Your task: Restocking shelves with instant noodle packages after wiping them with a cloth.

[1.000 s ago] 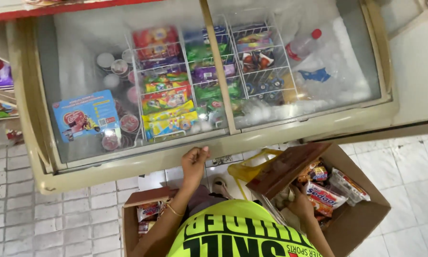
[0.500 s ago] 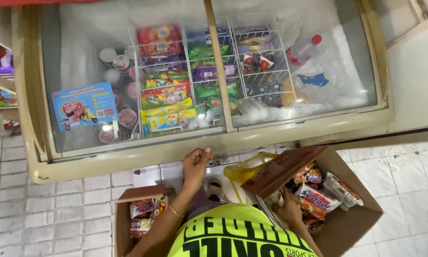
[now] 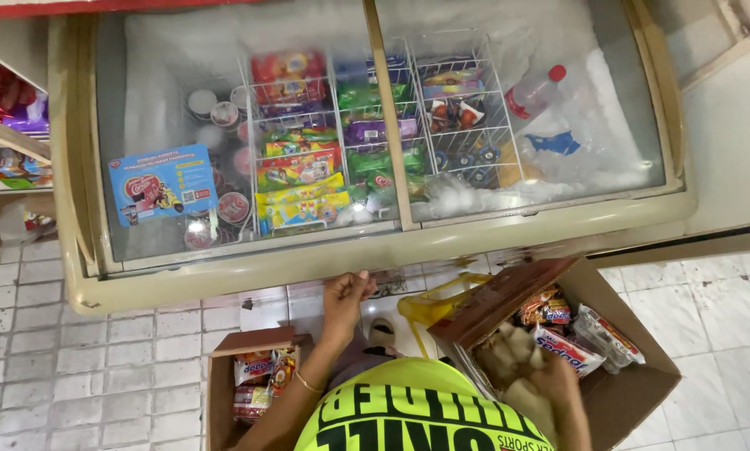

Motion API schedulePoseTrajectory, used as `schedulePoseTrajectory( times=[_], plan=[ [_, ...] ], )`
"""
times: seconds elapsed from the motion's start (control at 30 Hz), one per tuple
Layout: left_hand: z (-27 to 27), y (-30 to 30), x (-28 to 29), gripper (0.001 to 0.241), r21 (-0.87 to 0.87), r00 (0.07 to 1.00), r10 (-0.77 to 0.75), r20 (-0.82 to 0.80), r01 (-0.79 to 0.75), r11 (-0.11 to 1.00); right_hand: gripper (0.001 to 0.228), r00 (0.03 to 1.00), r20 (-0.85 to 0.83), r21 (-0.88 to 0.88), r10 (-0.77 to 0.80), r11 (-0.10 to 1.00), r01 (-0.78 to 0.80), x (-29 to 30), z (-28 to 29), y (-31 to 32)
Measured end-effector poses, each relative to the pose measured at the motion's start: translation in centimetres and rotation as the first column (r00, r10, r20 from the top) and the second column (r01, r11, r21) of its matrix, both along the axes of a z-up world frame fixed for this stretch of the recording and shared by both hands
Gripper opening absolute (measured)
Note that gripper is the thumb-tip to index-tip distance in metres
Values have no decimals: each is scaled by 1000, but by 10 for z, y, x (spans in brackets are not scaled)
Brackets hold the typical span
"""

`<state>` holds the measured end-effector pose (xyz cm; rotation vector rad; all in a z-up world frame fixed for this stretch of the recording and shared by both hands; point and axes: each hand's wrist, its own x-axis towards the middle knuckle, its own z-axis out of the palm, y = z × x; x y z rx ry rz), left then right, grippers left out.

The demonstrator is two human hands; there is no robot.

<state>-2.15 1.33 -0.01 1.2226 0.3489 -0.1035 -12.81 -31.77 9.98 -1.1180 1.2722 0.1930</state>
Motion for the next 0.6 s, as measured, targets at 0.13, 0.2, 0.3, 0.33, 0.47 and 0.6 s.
schedulePoseTrajectory(
  times=[0.13,0.2,0.3,0.33,0.47,0.6],
  plan=[
    [-5,0,-7,15,5,997,-54,-53,55,998,64,626,-319,-502,711,433,-748,-14,-56,-137],
    [-2,-3,-7,13,-18,986,-155,56,156,988,59,815,-348,-653,463,503,-566,-13,83,-72],
    [-20,-9,-7,16,56,959,-264,107,259,964,41,848,18,-806,530,510,-302,-10,121,-59],
    [-9,-12,-5,16,55,958,-264,110,259,964,41,848,19,-807,530,509,-300,-3,102,-69],
    [28,-13,-3,42,238,887,-412,210,363,901,39,322,564,-754,760,634,-174,41,36,-61],
    [61,0,16,118,293,807,-461,369,370,882,44,192,773,-556,605,791,-253,100,-27,23]
  ],
)
